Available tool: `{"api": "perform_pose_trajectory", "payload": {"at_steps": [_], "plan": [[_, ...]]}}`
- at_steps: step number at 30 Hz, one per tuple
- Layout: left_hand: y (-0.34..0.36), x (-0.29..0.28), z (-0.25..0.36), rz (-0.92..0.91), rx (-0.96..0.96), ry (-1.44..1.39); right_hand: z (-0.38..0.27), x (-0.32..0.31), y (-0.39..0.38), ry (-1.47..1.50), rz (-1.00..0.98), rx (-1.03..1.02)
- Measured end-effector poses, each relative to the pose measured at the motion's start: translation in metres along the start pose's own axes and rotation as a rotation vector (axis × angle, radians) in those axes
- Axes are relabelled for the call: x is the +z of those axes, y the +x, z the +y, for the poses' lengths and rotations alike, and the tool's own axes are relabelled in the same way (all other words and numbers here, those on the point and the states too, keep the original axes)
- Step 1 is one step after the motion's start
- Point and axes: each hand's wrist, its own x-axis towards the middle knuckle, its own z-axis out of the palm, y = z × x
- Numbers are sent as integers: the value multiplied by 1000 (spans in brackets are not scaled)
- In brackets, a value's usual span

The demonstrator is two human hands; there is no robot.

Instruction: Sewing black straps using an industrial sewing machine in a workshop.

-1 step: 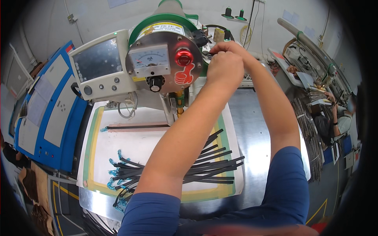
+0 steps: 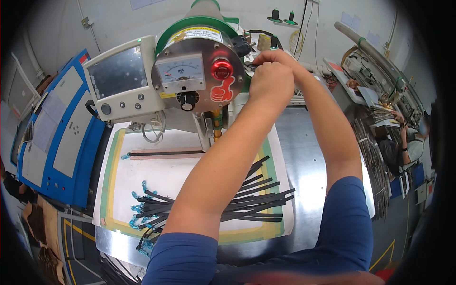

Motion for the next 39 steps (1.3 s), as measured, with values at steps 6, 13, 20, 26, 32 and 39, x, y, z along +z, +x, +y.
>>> {"api": "perform_pose_trajectory", "payload": {"at_steps": [6, 13, 20, 26, 32, 39], "plan": [[-1, 1, -1, -6, 25, -41, 12, -2, 5, 55, 11, -34], [1, 10, -1, 199, 232, -187, 35, -1, -18, 409, 316, 69], [-65, -3, -17, 403, 526, -265, 50, 40, -105, 362, 358, 80], [-276, -59, -145, -113, 435, -144, 104, 65, -256, 162, 252, 574], [-377, -170, -256, -313, -673, 966, 149, 65, -335, 196, 312, 806], [-384, -158, -304, -405, -723, 715, 134, 112, -310, -209, 277, 486]]}}
